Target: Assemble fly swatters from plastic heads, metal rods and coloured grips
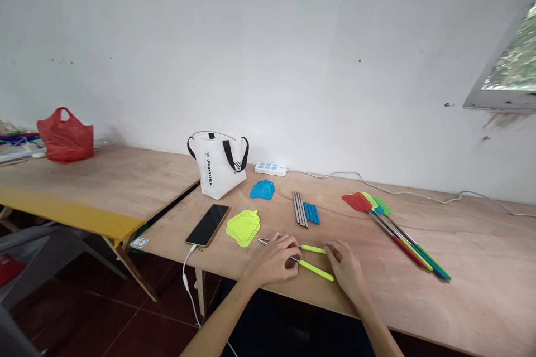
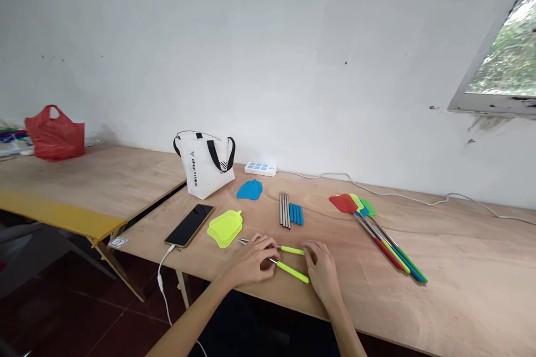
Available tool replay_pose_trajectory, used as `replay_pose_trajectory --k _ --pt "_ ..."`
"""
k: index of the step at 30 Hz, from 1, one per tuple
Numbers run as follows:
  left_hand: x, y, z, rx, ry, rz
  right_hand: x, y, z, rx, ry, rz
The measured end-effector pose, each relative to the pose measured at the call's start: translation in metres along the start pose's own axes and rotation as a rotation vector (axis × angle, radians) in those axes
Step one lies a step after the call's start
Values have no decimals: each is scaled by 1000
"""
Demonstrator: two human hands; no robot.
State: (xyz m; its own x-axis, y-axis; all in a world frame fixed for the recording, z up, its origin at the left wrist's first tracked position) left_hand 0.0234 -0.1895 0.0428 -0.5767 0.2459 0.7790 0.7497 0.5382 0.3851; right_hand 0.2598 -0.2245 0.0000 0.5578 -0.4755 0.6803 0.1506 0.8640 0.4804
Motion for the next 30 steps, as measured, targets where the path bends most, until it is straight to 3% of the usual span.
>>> replay_pose_trajectory --k 7,13,22,30 --pt "-5 -2 6 139 62 -107 6 0 9 40 57 124" --pt "-9 -1 15 184 80 -128 11 -1 5 171 -93 294" --pt "-8 -1 15 205 130 -143 18 4 -22 201 -129 275" --pt "-7 -1 17 176 94 -134 16 3 -19 229 -227 282"
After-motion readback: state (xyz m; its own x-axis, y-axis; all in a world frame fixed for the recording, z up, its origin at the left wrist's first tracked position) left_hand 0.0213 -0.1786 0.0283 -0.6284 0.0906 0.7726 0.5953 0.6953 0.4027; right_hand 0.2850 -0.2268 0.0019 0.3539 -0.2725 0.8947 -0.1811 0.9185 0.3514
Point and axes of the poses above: each hand's wrist, its own y-axis towards the middle knuckle, its own x-axis out of the back of the hand, z = x × y, the point moved 1 cm from there along y, towards the middle knuckle, and after that the axes turned 13 degrees about -y, right-handed, at the moved point
